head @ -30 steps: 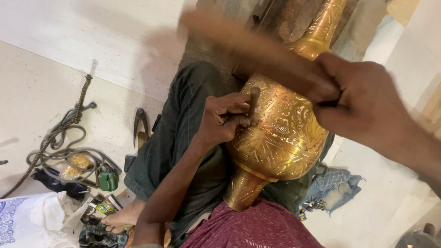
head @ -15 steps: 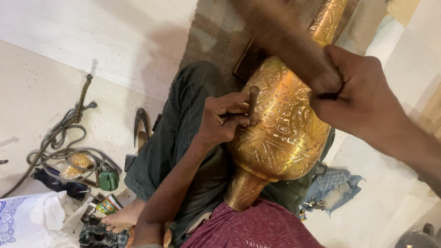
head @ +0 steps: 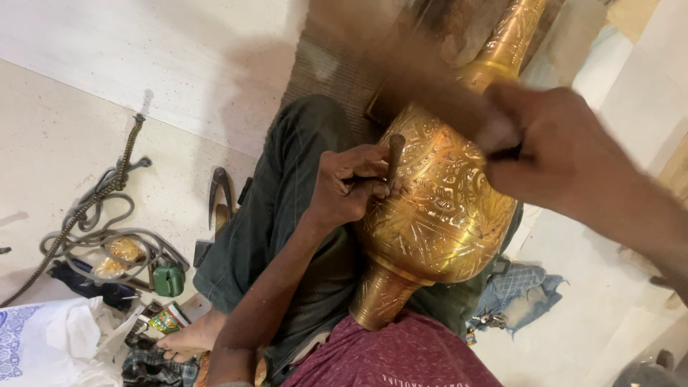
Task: The person uses a metal chisel and a wooden mallet to engrave floral patterns onto a brass vase. They hold the chisel against the vase surface and strike it repeatedly with the mallet to create the design.
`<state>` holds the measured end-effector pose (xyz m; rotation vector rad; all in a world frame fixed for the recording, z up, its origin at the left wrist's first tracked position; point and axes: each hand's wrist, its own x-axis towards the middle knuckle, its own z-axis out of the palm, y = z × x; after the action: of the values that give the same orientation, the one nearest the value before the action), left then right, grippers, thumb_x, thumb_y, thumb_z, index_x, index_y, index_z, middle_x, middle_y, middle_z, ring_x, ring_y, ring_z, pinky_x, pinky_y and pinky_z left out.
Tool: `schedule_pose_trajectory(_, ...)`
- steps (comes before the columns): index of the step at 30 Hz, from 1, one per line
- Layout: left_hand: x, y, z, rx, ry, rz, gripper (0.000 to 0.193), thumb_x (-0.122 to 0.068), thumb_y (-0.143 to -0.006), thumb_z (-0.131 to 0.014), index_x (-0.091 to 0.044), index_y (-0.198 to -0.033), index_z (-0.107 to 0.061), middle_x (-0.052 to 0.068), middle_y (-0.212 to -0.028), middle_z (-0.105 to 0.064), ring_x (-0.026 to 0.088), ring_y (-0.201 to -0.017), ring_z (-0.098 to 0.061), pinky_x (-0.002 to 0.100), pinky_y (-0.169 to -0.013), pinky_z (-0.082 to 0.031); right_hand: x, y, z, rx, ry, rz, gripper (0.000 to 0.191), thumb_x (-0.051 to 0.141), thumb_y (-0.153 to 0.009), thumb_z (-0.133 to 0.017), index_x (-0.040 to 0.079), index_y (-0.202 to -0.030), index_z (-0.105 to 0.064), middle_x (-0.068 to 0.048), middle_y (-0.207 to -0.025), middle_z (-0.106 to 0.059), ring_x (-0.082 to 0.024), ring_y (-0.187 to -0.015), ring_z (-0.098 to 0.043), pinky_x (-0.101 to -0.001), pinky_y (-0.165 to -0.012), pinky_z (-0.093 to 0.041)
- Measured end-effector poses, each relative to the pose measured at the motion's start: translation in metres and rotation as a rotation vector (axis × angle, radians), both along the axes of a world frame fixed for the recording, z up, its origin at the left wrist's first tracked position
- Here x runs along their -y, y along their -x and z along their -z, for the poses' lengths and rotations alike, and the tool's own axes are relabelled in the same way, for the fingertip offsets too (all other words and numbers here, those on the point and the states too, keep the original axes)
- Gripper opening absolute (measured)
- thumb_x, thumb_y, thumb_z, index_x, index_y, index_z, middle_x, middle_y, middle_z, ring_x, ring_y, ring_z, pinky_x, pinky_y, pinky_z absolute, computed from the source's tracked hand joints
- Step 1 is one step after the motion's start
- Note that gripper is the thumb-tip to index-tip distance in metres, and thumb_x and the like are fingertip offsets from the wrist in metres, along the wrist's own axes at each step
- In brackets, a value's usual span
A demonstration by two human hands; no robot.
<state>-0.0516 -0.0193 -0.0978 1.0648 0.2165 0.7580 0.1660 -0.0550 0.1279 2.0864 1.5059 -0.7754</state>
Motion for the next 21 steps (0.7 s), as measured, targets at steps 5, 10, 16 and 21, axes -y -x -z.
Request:
schedule_pose_trajectory(5, -0.002, -0.004, 0.006, 0.025, -0.017, 0.055, 0.052, 0.027, -0.087, -0.055, 0.005, -0.133, -0.062, 0.016, -0.101, -0.076, 0.022, -0.092, -0.079, 0.032, -0.079, -0.067, -0.005, 0.006, 0.0, 0.083, -0.041, -0.047, 0.028, 0.019, -0.077, -0.073, 0.009, -0.099, -0.059, -0.008, -0.062, -0.06, -0.023, -0.056, -0.062, -0.0394, -0.052, -0.048)
schedule_pose_trajectory(10, -0.001, -0.002, 0.006, 0.069, -0.025, -0.003, 0.044, 0.027, -0.089, -0.053, 0.002, -0.124, -0.063, 0.016, -0.105, -0.075, 0.021, -0.088, -0.078, 0.029, -0.071, -0.067, -0.01, 0.015, -0.005, 0.016, 0.002, 0.048, 0.026, 0.017, -0.079, -0.071, 0.01, -0.103, -0.064, -0.008, -0.061, -0.063, -0.021, -0.059, -0.063, -0.0396, -0.052, -0.051)
schedule_pose_trajectory(16, 0.001, 0.003, 0.0, -0.114, 0.017, -0.106, 0.044, 0.021, -0.088, -0.062, 0.006, -0.129, -0.065, 0.015, -0.095, -0.078, 0.021, -0.084, -0.077, 0.031, -0.073, -0.065, -0.009, 0.006, -0.015, 0.299, 0.182, -0.168, 0.033, 0.029, -0.079, -0.075, 0.015, -0.107, -0.064, -0.009, -0.066, -0.063, -0.023, -0.061, -0.065, -0.0392, -0.056, -0.053)
schedule_pose_trajectory(21, -0.018, 0.026, 0.007, -0.253, 0.067, -0.506, 0.029, 0.008, -0.094, -0.07, 0.005, -0.122, -0.065, 0.018, -0.1, -0.079, 0.023, -0.085, -0.081, 0.035, -0.072, -0.066, 0.066, -0.007, 0.005, -0.269, -0.799, 0.239, 0.019, 0.002, -0.098, -0.075, 0.004, -0.101, -0.057, -0.01, -0.074, -0.053, -0.02, -0.065, -0.053, -0.0374, -0.078, -0.055)
